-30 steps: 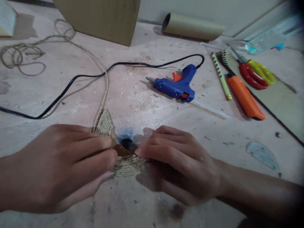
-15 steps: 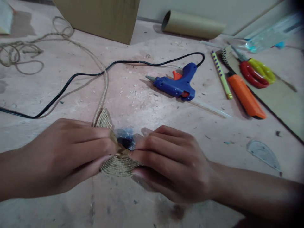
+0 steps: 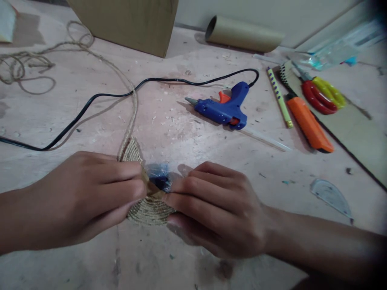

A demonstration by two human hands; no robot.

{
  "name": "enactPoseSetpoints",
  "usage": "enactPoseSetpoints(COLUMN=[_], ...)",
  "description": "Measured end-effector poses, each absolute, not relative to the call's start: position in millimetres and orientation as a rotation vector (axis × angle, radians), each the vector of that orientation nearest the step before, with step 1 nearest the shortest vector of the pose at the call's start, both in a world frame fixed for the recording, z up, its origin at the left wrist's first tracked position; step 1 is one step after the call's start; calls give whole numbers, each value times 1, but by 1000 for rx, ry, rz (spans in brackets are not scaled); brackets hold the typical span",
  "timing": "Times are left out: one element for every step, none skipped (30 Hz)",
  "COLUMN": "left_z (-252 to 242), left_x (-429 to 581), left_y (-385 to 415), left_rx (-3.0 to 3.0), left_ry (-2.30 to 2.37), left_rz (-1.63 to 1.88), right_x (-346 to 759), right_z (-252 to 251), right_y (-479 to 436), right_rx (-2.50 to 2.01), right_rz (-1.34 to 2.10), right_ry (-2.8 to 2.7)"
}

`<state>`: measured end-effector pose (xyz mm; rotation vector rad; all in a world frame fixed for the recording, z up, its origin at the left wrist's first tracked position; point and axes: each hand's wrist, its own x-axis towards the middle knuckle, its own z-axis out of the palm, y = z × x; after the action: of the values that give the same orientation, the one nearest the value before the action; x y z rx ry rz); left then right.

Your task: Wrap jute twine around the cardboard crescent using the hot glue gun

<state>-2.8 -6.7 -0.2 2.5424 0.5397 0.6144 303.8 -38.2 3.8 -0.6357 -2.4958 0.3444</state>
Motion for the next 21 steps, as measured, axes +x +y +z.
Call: enactPoseSetpoints(left_z=[-1, -1, -1, -1, 0, 0, 1, 1, 1, 1, 1, 1, 0, 0, 0, 0, 0, 0, 1, 1, 1], left_x=[-3, -3, -2, -2, -2, -1, -1, 0, 0, 0, 0, 0, -1, -2, -2, -3, -3, -3, -2, -2, -1], left_y=[-7, -7, -6, -6, -6, -6, -6, -5, -5, -4, -4, -4, -4, -4, -4, -4, -4, -4, -3, -3, -3], left_rx=[2548, 2553, 2555, 2550, 2543, 2535, 2527, 2521, 2514, 2510, 2508, 2510, 2513, 2517, 2520, 2521, 2521, 2522, 2524, 2529, 2532], left_ry=[535, 533, 532, 536, 536, 533, 530, 528, 529, 529, 531, 534, 536, 535, 535, 537, 539, 540, 538, 538, 538], left_rz=[594, 571, 555, 548, 546, 545, 545, 546, 544, 545, 546, 548, 548, 547, 547, 545, 541, 541, 538, 539, 537], right_x=[304, 304, 304, 304, 304, 304, 304, 304, 305, 305, 305, 306, 306, 306, 305, 305, 305, 304, 304, 303, 302], right_z=[4, 3, 3, 3, 3, 3, 3, 4, 4, 5, 6, 7, 8, 9, 9, 9, 9, 8, 7, 6, 5], right_y=[-38, -38, -38, -38, -38, -38, -37, -37, -37, -37, -36, -36, -36, -35, -35, -35, -35, -35, -36, -36, -36], right_rx=[-635, -632, -626, -621, -617, -614, -615, -615, -616, -613, -612, -608, -602, -601, -599, -599, -601, -600, -603, -603, -603], right_rz=[340, 338, 340, 347, 354, 360, 364, 368, 369, 369, 370, 370, 370, 370, 371, 373, 372, 368, 364, 362, 363], right_ry=[-2491, -2491, -2495, -2501, -2504, -2507, -2509, -2517, -2527, -2538, -2550, -2560, -2569, -2581, -2592, -2600, -2603, -2598, -2583, -2561, -2542])
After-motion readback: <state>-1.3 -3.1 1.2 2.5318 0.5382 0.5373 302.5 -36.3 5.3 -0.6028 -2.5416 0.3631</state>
